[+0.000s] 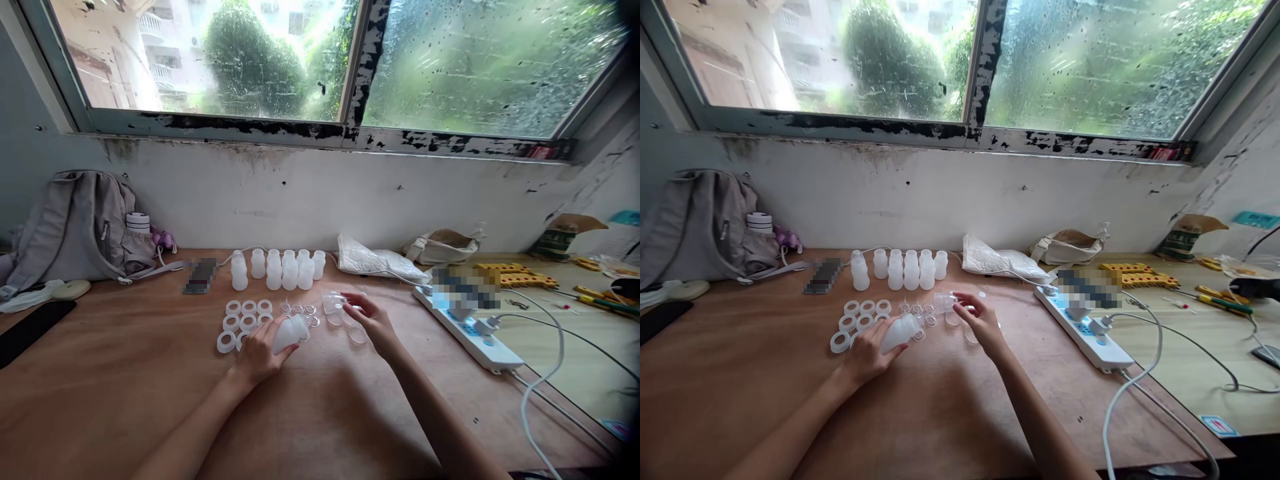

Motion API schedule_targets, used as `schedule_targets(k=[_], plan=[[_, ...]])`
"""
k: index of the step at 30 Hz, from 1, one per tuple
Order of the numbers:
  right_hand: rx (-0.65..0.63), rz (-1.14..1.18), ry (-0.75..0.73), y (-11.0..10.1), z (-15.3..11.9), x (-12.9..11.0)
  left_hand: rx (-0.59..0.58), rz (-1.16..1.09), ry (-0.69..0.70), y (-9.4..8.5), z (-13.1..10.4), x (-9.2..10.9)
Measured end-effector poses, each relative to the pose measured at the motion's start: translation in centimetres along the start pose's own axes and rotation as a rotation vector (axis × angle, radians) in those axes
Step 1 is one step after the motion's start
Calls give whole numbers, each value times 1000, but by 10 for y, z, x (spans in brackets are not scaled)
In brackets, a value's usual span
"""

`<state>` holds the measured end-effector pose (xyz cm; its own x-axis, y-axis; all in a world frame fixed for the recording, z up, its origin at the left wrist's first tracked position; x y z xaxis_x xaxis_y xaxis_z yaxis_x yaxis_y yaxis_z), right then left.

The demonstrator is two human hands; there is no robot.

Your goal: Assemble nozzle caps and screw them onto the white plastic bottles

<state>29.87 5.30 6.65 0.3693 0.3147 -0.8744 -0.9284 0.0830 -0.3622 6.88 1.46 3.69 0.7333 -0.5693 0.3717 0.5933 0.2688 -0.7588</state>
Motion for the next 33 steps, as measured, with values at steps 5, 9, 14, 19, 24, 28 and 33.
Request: schedule_targets(k=[5, 9, 14, 19, 24, 28, 33], plan=[[-96, 110, 47, 16, -6, 2, -11, 17, 23, -2, 1, 0], [-164, 117, 51, 30, -8, 1, -37, 20, 15, 0, 1, -2], [-227, 105, 33, 45, -7, 1, -72, 7, 33, 1, 1, -3], [-220, 118, 34, 53, -10, 3, -110, 6, 46, 0, 2, -1], [-206, 180, 54, 59, -15, 11, -145, 18, 42, 1, 0, -1], [-193, 234, 64, 60, -18, 17, -176, 12, 55, 0, -1, -1], [-233, 454, 189, 72, -25, 22, -289, -39, 199, 4, -3, 16]])
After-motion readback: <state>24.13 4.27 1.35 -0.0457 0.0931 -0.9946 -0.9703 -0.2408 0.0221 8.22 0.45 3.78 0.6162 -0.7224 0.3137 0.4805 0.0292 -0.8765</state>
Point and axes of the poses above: each hand's wrist, its own z-axis towards the middle knuckle, its own y-axis out of the palm, x = y × z, the point moved 6 cm from there along z, towards the middle knuckle
